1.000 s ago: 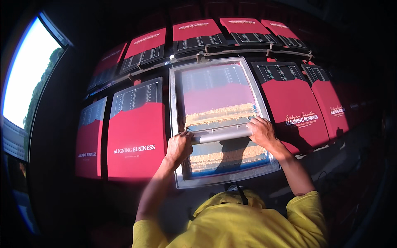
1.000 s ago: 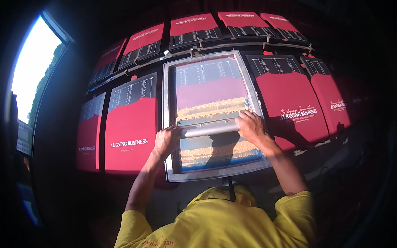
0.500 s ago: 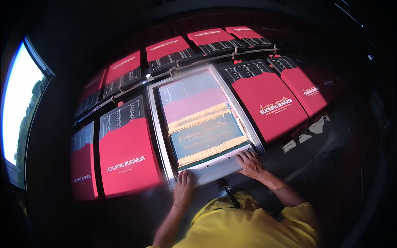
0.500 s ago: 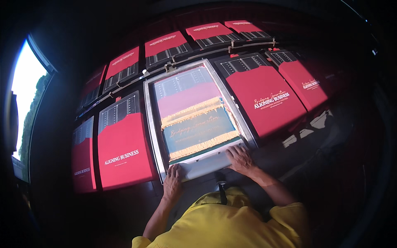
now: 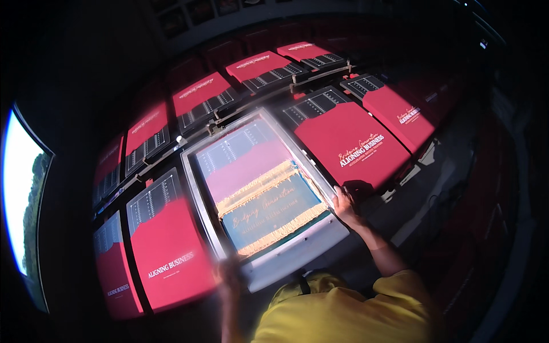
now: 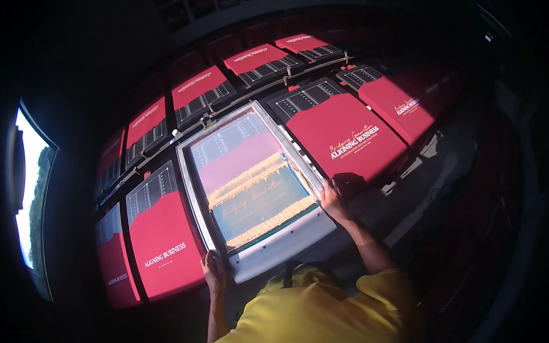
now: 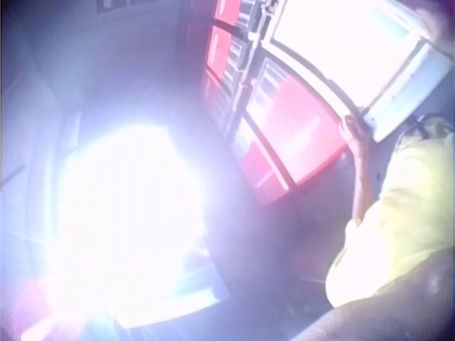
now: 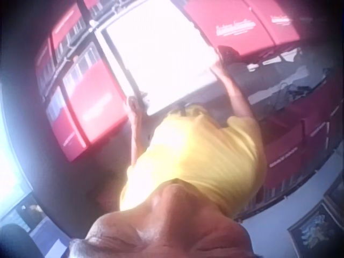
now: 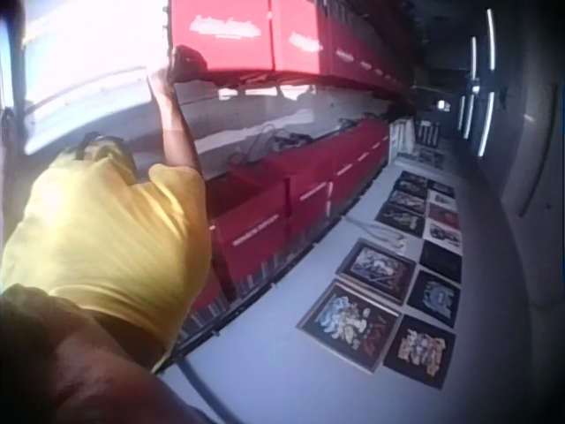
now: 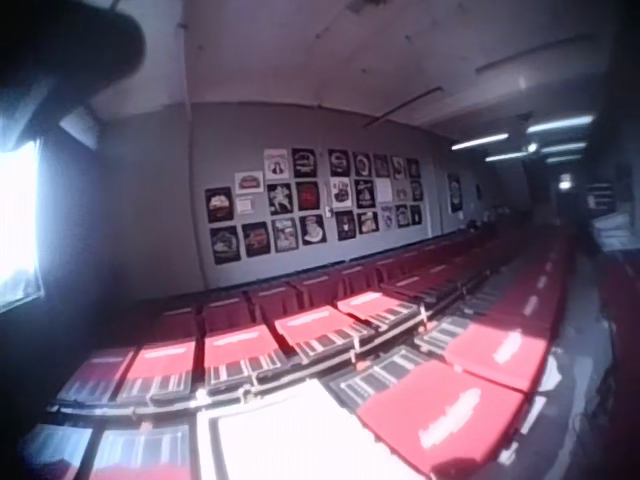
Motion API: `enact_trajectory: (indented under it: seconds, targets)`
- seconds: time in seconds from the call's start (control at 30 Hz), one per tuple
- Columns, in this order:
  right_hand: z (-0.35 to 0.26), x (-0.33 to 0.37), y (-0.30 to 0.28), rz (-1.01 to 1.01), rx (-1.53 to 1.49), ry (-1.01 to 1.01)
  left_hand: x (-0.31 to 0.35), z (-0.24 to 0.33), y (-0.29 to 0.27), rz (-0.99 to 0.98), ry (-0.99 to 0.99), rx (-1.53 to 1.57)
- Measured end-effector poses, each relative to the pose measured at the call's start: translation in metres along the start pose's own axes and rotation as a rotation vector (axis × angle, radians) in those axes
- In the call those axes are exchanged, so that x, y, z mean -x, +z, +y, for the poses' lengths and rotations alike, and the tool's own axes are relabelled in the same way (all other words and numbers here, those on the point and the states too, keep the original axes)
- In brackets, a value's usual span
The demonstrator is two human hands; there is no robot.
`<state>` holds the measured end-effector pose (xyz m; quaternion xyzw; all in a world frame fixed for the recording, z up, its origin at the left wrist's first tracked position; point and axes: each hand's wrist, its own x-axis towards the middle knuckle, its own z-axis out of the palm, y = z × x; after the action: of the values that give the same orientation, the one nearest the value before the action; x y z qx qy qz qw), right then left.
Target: The person performs screen printing on a series of red t-shirts by using a squeegee to apply yellow ink through a stencil frame, lifting the frame, and moving to the next t-shirt on the production line.
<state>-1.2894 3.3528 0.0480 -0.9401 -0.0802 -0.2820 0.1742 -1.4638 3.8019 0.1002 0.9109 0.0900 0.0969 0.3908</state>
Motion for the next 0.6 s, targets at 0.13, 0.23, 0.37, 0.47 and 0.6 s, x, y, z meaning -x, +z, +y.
enact_trajectory:
  seconds: [0.13,0.23,0.37,0.47,0.6]
  targets:
    - [0.008,0.002,0.034,-0.048,-0.309,0.377,-0.009,-0.026,0.018,0.209,0.001,-0.173]
    - [0.002,-0.006,0.043,-0.117,-0.279,0.559,-0.011,-0.082,0.025,0.107,-0.128,-0.181]
    - [-0.001,-0.012,0.04,-0.189,-0.218,0.63,-0.002,-0.122,0.022,-0.041,-0.353,-0.024]
    - [0.006,-0.021,0.042,-0.235,-0.246,0.595,-0.011,-0.079,0.017,0.052,-0.445,0.227]
    - [0.026,-0.017,0.04,-0.225,-0.372,0.523,-0.014,-0.014,0.001,0.162,-0.343,0.331]
